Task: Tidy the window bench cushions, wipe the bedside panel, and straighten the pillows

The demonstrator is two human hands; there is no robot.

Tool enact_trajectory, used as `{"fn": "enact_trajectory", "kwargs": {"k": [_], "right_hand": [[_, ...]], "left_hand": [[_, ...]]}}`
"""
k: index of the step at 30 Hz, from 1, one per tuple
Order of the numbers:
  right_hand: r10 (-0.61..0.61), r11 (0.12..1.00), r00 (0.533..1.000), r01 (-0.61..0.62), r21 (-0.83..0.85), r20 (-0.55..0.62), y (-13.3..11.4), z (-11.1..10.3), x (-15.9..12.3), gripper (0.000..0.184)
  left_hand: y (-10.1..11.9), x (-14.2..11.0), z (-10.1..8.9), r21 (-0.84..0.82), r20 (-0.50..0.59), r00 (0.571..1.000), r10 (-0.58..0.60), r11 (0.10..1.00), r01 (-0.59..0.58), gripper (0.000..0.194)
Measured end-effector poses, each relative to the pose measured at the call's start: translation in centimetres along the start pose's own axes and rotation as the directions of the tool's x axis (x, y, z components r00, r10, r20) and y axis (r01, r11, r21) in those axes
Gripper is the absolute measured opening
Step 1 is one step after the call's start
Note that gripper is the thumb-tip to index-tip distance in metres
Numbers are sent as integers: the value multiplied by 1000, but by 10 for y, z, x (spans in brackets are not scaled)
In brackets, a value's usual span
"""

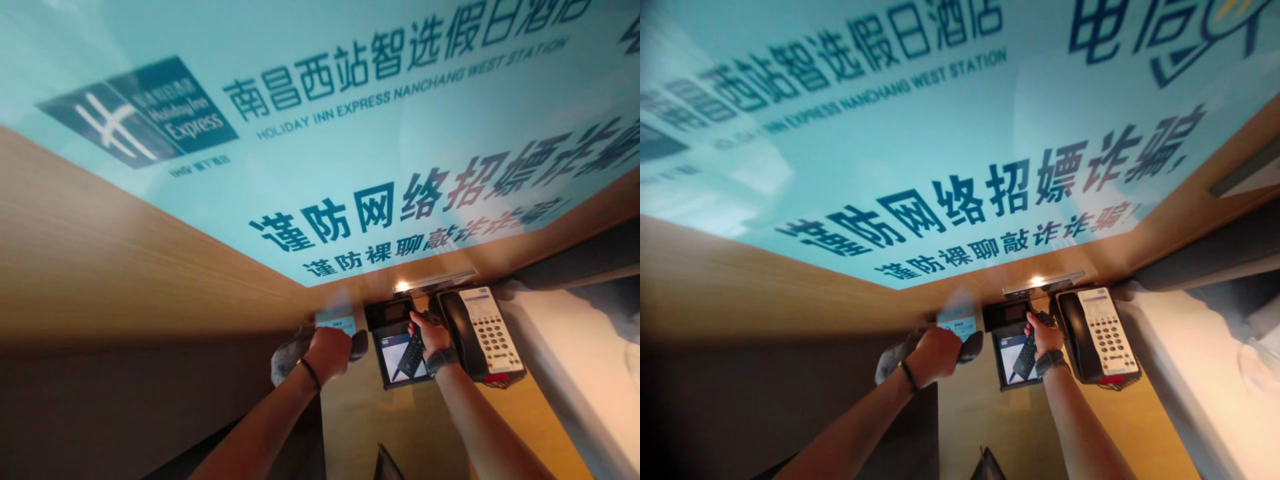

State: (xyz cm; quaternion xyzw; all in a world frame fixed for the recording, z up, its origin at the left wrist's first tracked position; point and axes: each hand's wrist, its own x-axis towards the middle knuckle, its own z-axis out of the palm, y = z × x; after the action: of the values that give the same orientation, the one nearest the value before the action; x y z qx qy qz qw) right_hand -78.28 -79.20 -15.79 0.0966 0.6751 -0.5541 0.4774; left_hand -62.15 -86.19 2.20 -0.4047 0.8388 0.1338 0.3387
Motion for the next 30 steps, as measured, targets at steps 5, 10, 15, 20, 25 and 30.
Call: {"fn": "enact_trajectory", "kwargs": {"k": [5,10,15,20,25,30], "right_hand": [[-210,968,977,211,-137,25,-16,-22,-13,27],[-568,739,783,621,-262,253,-57,-25,-45,28],[-705,495,522,847,-195,480,-69,2,-66,16],[-800,339,377,926,-166,467,-70,3,-75,11],[-839,234,287,957,-171,462,-51,10,-69,13],[-813,231,345,931,-284,470,-13,19,-43,20]], "left_hand": [[-39,-68,39,-77,107,994,-35,996,44,31],[-61,-62,79,-182,-47,961,-274,948,261,42],[-58,-3,113,-217,-114,912,-393,906,363,59],[-32,31,141,-194,-143,931,-336,932,306,62],[-31,38,130,-212,-205,908,-365,923,323,62],[-32,62,127,-235,-143,904,-403,901,365,57]]}}
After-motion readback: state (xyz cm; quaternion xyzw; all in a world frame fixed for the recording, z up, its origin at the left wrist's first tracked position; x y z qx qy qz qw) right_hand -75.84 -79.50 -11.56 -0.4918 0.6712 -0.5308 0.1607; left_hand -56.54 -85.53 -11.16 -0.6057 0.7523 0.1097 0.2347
